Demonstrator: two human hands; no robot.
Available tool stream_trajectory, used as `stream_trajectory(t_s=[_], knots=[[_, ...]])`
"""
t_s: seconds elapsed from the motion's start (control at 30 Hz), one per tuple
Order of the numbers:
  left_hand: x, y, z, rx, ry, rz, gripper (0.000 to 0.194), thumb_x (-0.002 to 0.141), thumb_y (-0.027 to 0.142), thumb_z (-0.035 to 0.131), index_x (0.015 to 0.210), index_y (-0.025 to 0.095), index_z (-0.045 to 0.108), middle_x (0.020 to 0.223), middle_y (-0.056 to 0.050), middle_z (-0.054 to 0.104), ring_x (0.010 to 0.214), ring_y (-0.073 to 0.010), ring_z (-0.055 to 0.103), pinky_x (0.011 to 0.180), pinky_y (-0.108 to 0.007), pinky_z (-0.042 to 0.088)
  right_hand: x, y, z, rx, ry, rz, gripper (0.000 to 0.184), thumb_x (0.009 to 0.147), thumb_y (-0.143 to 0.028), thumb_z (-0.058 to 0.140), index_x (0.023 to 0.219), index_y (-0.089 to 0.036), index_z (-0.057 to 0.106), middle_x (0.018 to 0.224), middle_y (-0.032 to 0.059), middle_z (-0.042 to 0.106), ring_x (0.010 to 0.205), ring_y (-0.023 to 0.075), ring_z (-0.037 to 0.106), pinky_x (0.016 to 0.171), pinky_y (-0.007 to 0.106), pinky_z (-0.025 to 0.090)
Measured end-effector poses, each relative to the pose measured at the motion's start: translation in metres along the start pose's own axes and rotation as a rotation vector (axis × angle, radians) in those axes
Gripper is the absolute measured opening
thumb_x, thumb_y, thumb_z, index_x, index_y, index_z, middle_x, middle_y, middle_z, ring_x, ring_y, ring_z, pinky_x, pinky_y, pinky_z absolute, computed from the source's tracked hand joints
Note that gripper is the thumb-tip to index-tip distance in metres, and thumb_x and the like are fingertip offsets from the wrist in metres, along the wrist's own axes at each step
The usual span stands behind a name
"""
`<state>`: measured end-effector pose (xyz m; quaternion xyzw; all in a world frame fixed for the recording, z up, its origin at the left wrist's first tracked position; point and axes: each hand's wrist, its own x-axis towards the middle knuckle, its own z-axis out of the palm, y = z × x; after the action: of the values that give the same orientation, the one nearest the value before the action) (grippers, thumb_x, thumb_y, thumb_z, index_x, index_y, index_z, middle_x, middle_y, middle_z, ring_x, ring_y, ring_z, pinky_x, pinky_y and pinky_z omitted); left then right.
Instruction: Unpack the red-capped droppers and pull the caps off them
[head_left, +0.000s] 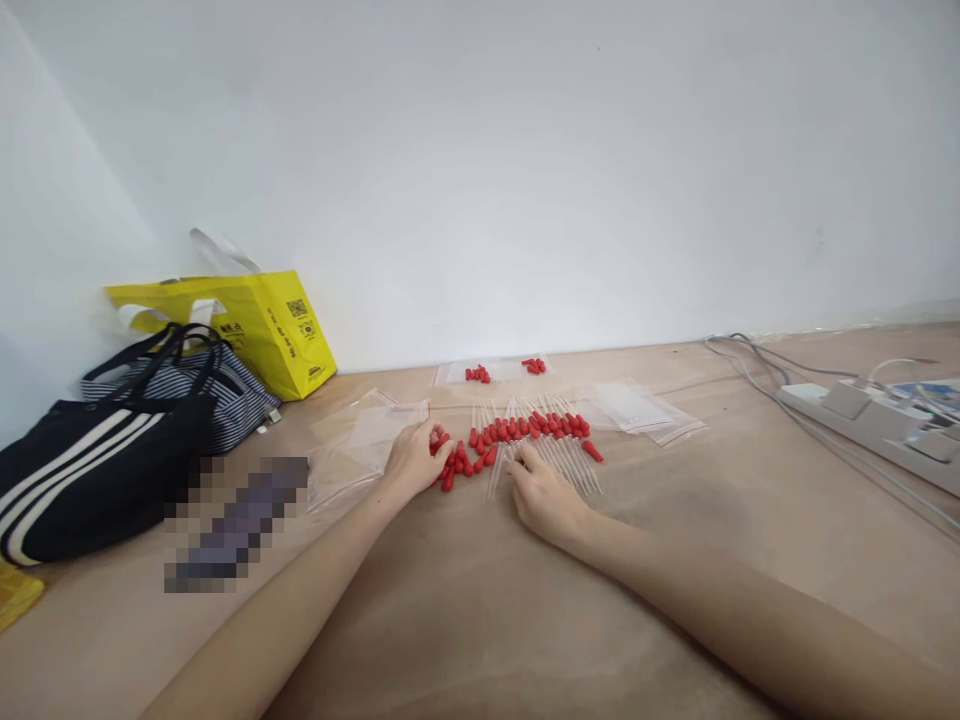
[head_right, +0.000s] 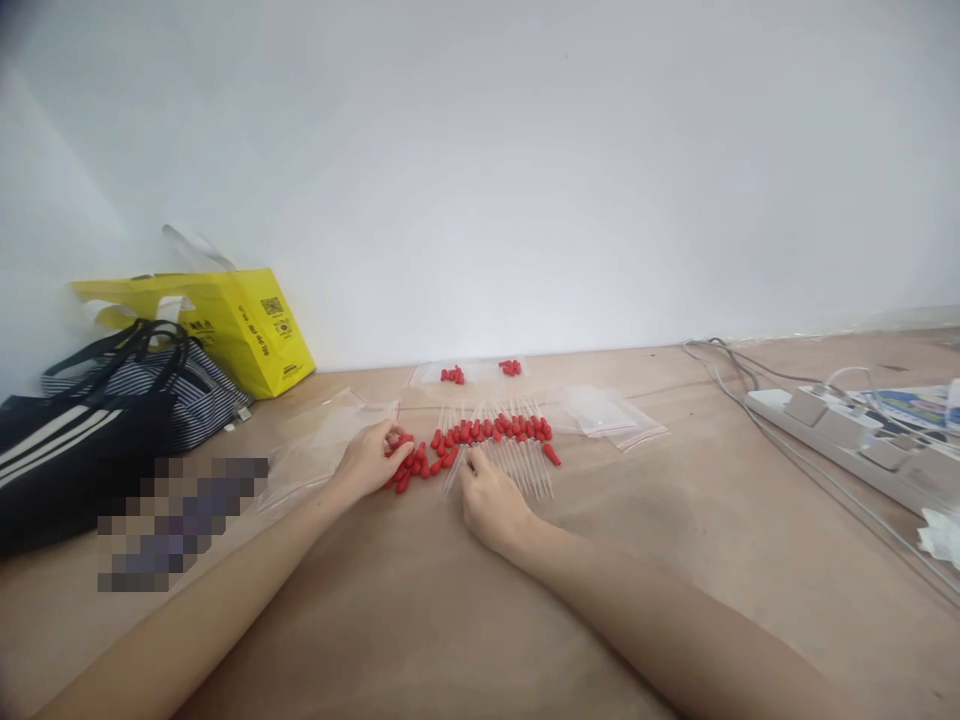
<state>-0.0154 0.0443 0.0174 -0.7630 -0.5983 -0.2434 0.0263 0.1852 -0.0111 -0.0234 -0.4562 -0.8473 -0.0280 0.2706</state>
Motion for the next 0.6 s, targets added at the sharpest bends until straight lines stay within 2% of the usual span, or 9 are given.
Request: stream_trajectory(t_s=[0.17,0.3,0.37,0.47,0.53,0.6], knots=[[-0.006,0.012,-0.003,0.107,0.006,0.092,0.023,0.075,0.038,0.047,0.072,0.02,0.061,0.076,-0.004,0.059,0.082,-0.0213,0.052,0.074,-0.034,0.038,0.005,-0.002,0.002,0.006,0.003,-0.03,0.022,0.072,-0.001,0.036,0.084,-0.012,0.05,0.088,0.0098,0.045,0.076,0.0164,0.047,0.067,0.029,0.043],[0.007,0.025,0.001,0.205,-0.065,-0.014,0.028,0.074,0.042,0.046,0.067,0.023,0.064,0.087,-0.007,0.06,0.095,-0.0263,0.047,0.08,-0.042,0.033,-0.002,0.001,-0.006,0.081,0.025,-0.059,0.014,0.079,-0.017,0.043,0.09,-0.013,0.051,0.093,0.0101,0.048,0.085,0.0183,0.047,0.072,0.031,0.041],[0.018,0.03,0.006,0.233,-0.111,-0.08,0.029,0.072,0.045,0.046,0.066,0.024,0.065,0.096,-0.008,0.059,0.102,-0.0292,0.043,0.083,-0.046,0.029,-0.008,0.004,-0.014,0.09,0.019,-0.073,0.025,0.078,-0.031,0.049,0.097,-0.015,0.051,0.1,0.0102,0.049,0.091,0.0206,0.046,0.075,0.036,0.039],[0.034,0.033,0.015,0.249,-0.158,-0.139,0.031,0.069,0.046,0.048,0.067,0.022,0.066,0.103,-0.012,0.057,0.108,-0.0336,0.039,0.085,-0.052,0.025,-0.015,0.01,-0.025,0.073,-0.017,-0.115,0.053,0.069,-0.053,0.055,0.109,-0.018,0.049,0.109,0.0104,0.049,0.098,0.0248,0.043,0.081,0.043,0.033],[0.042,0.034,0.02,0.255,-0.193,-0.17,0.031,0.066,0.045,0.049,0.069,0.019,0.066,0.104,-0.015,0.057,0.11,-0.0357,0.037,0.086,-0.054,0.024,-0.017,0.015,-0.029,0.052,-0.023,-0.117,0.064,0.066,-0.061,0.053,0.115,-0.019,0.046,0.113,0.011,0.049,0.101,0.0262,0.041,0.084,0.046,0.029],[0.048,0.034,0.024,0.257,-0.224,-0.193,0.03,0.064,0.043,0.051,0.071,0.017,0.066,0.106,-0.017,0.056,0.112,-0.038,0.035,0.086,-0.057,0.022,-0.015,0.019,-0.029,0.024,-0.01,-0.101,0.065,0.068,-0.061,0.051,0.118,-0.02,0.043,0.115,0.0111,0.049,0.104,0.0266,0.04,0.086,0.047,0.025]])
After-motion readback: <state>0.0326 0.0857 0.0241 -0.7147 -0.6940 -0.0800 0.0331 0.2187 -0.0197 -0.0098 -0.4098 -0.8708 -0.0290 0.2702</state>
